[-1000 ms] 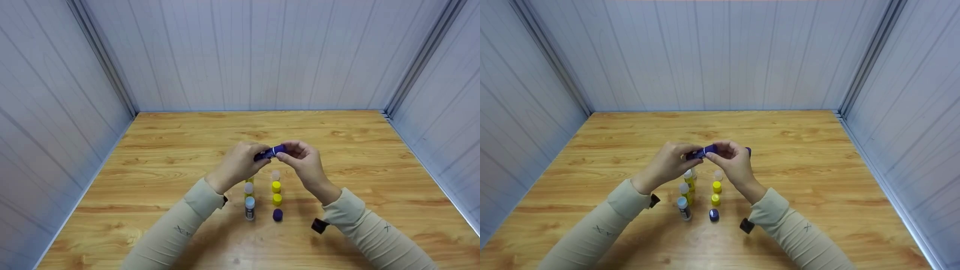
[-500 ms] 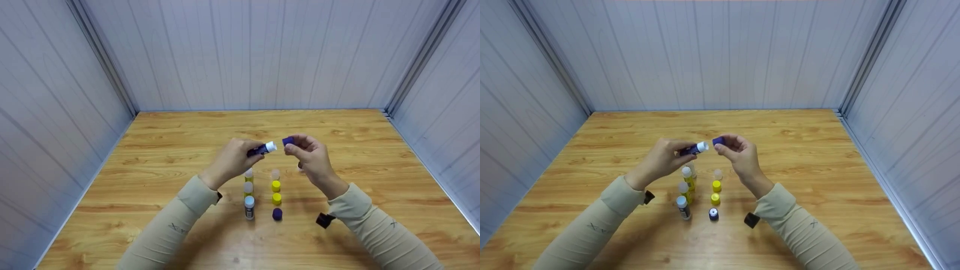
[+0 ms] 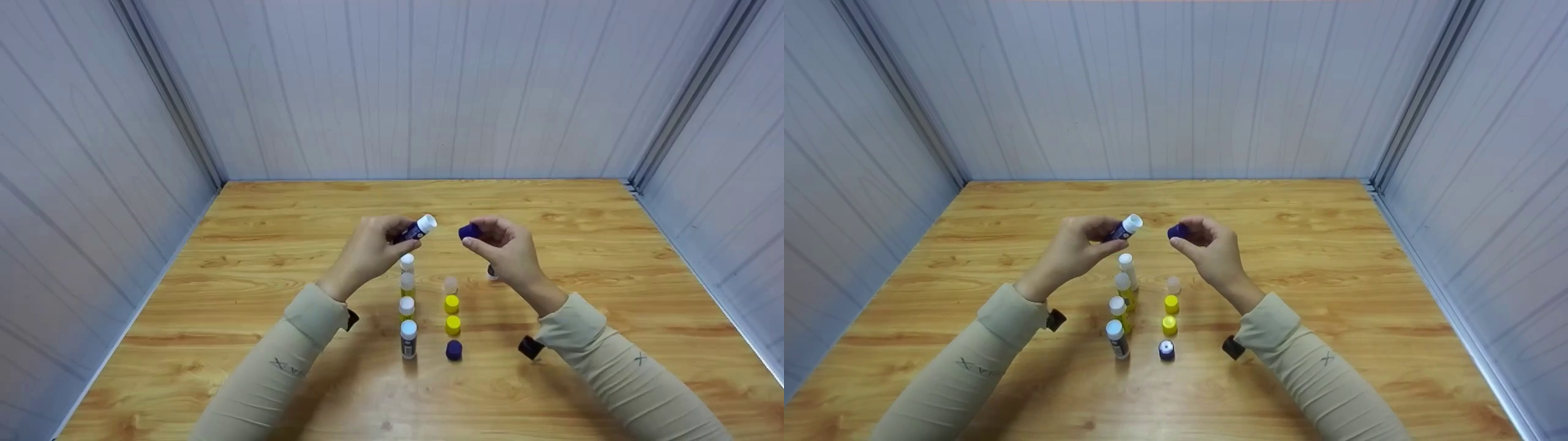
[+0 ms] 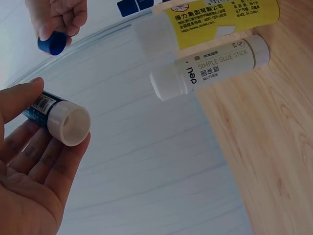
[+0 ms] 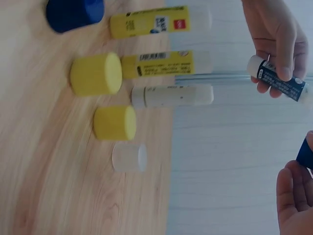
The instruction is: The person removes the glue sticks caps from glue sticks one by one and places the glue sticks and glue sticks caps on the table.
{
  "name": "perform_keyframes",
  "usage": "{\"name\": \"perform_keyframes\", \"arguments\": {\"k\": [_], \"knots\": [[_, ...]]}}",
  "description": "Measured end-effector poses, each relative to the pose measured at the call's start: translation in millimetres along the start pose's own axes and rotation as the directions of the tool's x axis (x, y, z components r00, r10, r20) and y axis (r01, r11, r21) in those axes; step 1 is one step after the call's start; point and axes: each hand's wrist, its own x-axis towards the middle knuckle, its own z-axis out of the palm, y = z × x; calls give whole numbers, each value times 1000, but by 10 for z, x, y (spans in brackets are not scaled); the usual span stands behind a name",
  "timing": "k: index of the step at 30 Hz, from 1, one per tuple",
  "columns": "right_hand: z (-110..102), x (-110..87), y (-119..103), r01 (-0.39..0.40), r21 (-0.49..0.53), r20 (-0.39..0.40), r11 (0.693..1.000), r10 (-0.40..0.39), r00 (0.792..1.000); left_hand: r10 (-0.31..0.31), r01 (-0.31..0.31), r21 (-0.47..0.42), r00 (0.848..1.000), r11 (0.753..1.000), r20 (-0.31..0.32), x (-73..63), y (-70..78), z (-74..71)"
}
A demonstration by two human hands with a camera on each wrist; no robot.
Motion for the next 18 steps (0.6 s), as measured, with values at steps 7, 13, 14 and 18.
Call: {"name": "perform_keyframes", "arguments": {"k": [7, 13, 14, 18], "knots": [[43, 76, 83, 58, -164, 62, 985, -48, 997, -60, 57, -86, 998, 995, -34, -4, -78, -27], [140, 142, 143, 73, -268, 101, 961, -47, 994, -111, 103, -123, 992, 987, -61, -1, -141, -52], [157, 148, 152, 73, -280, 109, 957, -44, 993, -120, 111, -135, 991, 985, -65, -2, -154, -55], [218, 174, 184, 62, -331, 141, 941, -16, 990, -167, 148, -182, 982, 972, -89, -2, -206, -68]]}}
